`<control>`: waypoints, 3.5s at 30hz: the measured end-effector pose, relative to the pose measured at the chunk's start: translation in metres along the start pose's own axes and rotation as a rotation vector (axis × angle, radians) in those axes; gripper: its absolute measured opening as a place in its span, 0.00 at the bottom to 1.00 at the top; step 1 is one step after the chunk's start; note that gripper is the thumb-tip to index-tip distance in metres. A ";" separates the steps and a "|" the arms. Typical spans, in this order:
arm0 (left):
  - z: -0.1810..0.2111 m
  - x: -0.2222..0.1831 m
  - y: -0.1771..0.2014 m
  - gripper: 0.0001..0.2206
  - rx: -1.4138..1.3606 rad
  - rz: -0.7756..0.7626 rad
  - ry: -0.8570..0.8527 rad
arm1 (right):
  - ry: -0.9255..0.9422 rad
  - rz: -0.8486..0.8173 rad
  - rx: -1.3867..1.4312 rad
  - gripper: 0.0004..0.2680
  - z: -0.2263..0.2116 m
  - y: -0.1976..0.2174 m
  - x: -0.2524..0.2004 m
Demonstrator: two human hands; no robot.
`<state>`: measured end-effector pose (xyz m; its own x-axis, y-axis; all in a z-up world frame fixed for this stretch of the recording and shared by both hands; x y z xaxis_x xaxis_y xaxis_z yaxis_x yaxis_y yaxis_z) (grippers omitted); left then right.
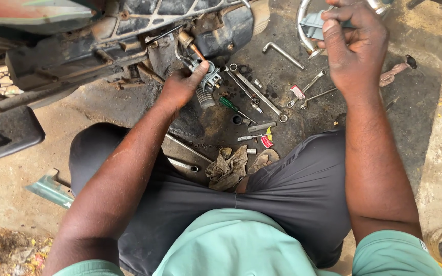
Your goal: Disassembling, cleaning, and reassembling a motorcycle carburetor with sealant application.
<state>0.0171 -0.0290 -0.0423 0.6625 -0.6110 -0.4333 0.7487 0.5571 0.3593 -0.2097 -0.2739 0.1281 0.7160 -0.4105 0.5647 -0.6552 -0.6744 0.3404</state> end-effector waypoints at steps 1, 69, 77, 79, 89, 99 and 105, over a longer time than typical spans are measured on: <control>0.000 -0.004 0.003 0.49 0.004 -0.007 -0.016 | 0.007 0.012 -0.011 0.04 0.002 0.000 -0.004; 0.079 -0.047 -0.102 0.16 -0.691 -0.500 0.216 | -0.304 -1.753 -0.607 0.12 0.217 -0.303 -0.338; 0.076 -0.026 -0.103 0.16 -0.725 -0.550 0.135 | -0.322 -1.810 -0.634 0.15 0.158 -0.240 -0.293; 0.075 -0.026 -0.097 0.17 -0.720 -0.497 0.096 | -0.217 -1.811 -0.659 0.13 0.139 -0.209 -0.279; 0.078 -0.045 -0.079 0.20 -0.934 -0.542 0.053 | -0.445 -0.591 0.549 0.16 0.025 0.120 -0.157; 0.086 -0.068 -0.087 0.28 -0.706 -0.625 -0.073 | -0.745 0.597 1.027 0.17 0.025 0.050 -0.135; 0.062 -0.060 -0.092 0.22 -0.621 -0.301 -0.038 | -0.330 -0.265 -0.195 0.22 -0.047 -0.090 -0.131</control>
<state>-0.0902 -0.0790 0.0016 0.4365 -0.8025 -0.4067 0.7563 0.5721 -0.3173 -0.2563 -0.1308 0.0585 0.8827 -0.4339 0.1803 -0.4495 -0.6678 0.5933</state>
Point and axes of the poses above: each hand's wrist, its own x-axis towards the middle knuckle, its own y-axis out of the back of the hand, z = x × y, the point moved 3 cm from there along x, towards the middle knuckle, and after that the axes turned 3 degrees about x, right-handed, at the moved point
